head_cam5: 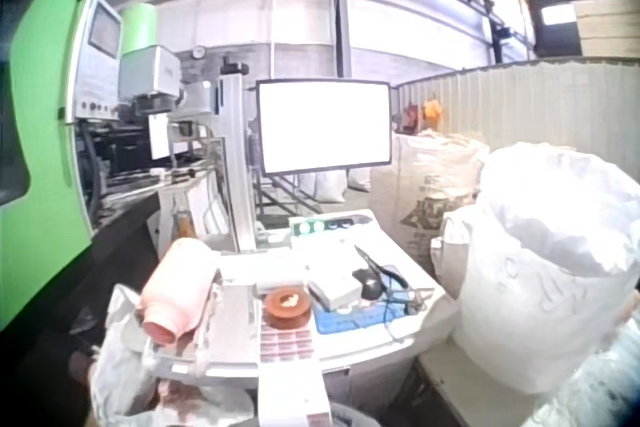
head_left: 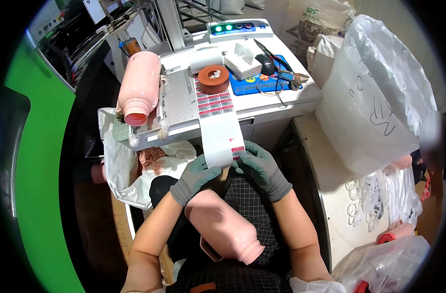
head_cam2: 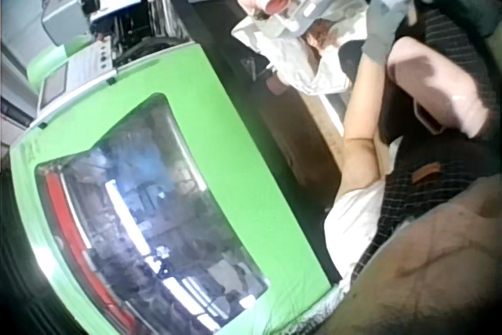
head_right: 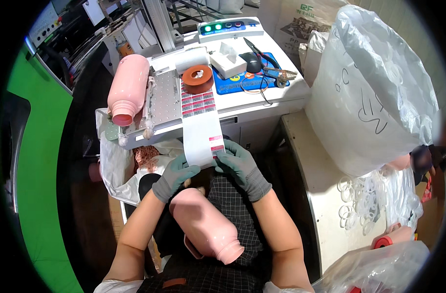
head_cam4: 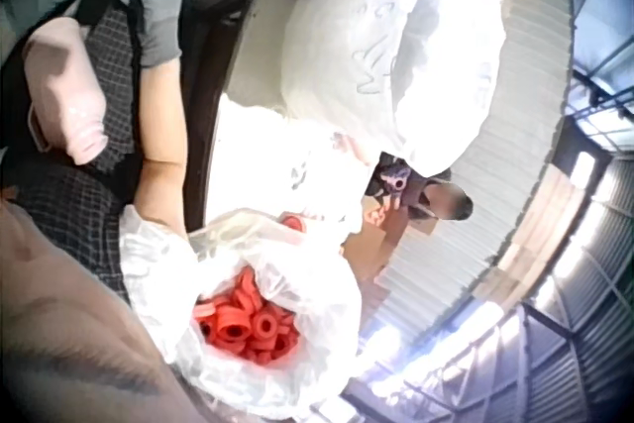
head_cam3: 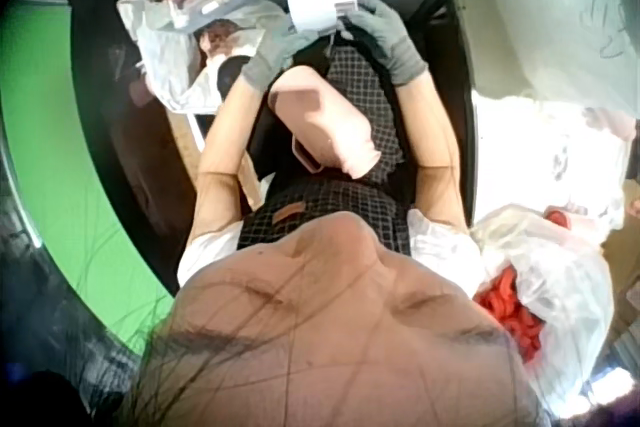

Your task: The person assembles pink plastic containers by attaching red lids and applying labels. They pick up a container, screw on a red lid, and then apply a printed label to the side of the container before placing it aside.

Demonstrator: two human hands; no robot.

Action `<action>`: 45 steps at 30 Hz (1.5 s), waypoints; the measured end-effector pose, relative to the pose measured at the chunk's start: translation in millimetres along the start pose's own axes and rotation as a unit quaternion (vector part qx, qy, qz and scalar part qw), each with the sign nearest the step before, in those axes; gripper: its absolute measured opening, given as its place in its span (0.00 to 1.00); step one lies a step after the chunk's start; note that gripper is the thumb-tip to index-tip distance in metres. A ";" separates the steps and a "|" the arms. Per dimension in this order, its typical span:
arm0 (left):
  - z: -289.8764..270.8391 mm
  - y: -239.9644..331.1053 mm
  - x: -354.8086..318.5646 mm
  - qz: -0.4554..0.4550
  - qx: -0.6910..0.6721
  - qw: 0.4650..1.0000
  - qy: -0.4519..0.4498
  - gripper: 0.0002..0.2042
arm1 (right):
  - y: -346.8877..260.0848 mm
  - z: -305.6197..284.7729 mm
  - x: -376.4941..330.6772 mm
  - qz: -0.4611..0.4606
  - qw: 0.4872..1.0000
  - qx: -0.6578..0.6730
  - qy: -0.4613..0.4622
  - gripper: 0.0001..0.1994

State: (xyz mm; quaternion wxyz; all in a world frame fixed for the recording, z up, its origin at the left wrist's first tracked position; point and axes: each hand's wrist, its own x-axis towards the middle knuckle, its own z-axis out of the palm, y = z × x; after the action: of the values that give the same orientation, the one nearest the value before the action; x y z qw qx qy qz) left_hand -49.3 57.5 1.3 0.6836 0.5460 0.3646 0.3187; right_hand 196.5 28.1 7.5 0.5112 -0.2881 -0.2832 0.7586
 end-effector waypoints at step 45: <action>-17.8 -14.7 -146.0 0.135 0.295 0.901 0.288 0.08 | 41.3 86.8 -198.9 -0.076 0.716 -0.692 -0.056 0.47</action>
State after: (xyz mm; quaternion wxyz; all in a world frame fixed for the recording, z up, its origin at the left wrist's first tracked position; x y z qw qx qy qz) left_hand -141.3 -58.1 6.4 0.3065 0.6516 0.5453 0.4291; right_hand 170.0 -183.4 65.4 0.2086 -0.4954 -0.7782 0.3246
